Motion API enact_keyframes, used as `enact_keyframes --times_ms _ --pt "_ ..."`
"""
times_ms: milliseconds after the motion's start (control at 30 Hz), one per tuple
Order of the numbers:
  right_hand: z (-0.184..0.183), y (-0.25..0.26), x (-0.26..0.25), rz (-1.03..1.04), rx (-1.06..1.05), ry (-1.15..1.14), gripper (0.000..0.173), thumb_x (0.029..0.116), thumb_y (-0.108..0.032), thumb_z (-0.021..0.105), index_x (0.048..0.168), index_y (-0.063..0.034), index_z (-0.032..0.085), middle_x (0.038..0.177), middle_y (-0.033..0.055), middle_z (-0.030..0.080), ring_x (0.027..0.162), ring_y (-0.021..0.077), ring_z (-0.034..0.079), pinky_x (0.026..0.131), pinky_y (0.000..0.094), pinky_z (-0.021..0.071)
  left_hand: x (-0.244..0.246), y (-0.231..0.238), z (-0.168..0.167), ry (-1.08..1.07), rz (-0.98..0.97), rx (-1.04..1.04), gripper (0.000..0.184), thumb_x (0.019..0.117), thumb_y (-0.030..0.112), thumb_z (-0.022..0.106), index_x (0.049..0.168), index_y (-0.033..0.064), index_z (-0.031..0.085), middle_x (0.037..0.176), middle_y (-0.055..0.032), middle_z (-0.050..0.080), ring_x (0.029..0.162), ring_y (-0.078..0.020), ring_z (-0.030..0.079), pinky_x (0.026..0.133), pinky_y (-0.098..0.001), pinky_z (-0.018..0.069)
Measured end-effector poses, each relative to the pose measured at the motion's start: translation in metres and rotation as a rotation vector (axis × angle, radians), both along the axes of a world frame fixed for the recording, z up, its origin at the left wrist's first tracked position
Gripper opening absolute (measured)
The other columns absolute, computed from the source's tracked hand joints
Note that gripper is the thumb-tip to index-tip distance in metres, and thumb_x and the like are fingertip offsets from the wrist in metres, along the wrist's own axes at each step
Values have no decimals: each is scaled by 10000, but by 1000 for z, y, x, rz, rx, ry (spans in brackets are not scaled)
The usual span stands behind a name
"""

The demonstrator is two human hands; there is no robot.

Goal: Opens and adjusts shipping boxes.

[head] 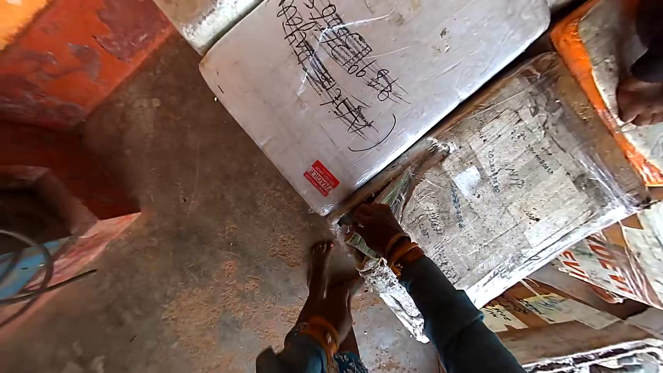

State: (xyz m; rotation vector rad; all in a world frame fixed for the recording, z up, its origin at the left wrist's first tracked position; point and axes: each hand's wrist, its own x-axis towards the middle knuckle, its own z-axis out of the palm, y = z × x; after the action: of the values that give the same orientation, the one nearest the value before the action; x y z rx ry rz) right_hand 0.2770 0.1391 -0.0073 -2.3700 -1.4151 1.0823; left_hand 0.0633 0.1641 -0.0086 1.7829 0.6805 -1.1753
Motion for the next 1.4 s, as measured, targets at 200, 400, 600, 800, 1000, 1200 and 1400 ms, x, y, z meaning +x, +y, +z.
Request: enact_keyframes --times_ms 200,400,600,800,1000,1200,1400 --pt "-8 -4 -11 -28 -3 15 243 987 -185 664 1171 -45 737 1267 151 671 1223 364 594 1103 539 408 -42 5 5 122 244 91 414 1115 220 371 1407 -10 552 1173 -250 703 1069 -396 706 964 -561 544" --pt "6 -55 -14 -337 -42 219 471 1018 -199 615 1484 -164 555 1584 83 460 1493 290 373 1245 475 259 -15 52 2 75 180 191 388 1123 231 391 1314 -41 593 1045 -256 709 986 -400 706 921 -551 541" --pt "-20 -211 12 -1284 -102 -347 549 1010 -264 627 1457 33 512 1555 316 405 1458 493 373 1172 640 321 6 80 9 -38 129 302 357 1119 188 396 1249 -61 616 936 -217 709 857 -368 701 842 -536 547" --pt "-82 -304 3 -2054 -350 -208 648 1119 -453 284 1502 50 424 1464 323 508 1357 468 514 1117 602 410 55 70 18 -165 143 435 340 1117 175 413 1230 -64 626 884 -209 689 787 -342 681 778 -516 550" --pt "-62 -296 14 -2138 -392 15 632 1106 -515 261 1374 -44 585 1235 279 677 1192 458 638 982 639 484 128 33 16 -376 126 594 360 1103 168 448 1279 -90 627 1001 -243 718 918 -378 709 870 -556 556" --pt "-58 -318 21 -2031 -391 194 577 1097 -466 392 1527 -82 418 1222 266 682 1159 446 658 980 611 505 203 -9 13 -421 17 585 351 1113 159 411 1255 -65 642 1039 -229 711 930 -350 704 866 -538 554" --pt "-71 -328 21 -2013 -458 298 590 1065 -474 483 1561 -165 402 1189 206 717 1114 398 693 957 582 525 244 -56 17 -518 -340 475 363 1100 167 423 1198 -91 659 972 -260 711 893 -392 712 860 -569 555"
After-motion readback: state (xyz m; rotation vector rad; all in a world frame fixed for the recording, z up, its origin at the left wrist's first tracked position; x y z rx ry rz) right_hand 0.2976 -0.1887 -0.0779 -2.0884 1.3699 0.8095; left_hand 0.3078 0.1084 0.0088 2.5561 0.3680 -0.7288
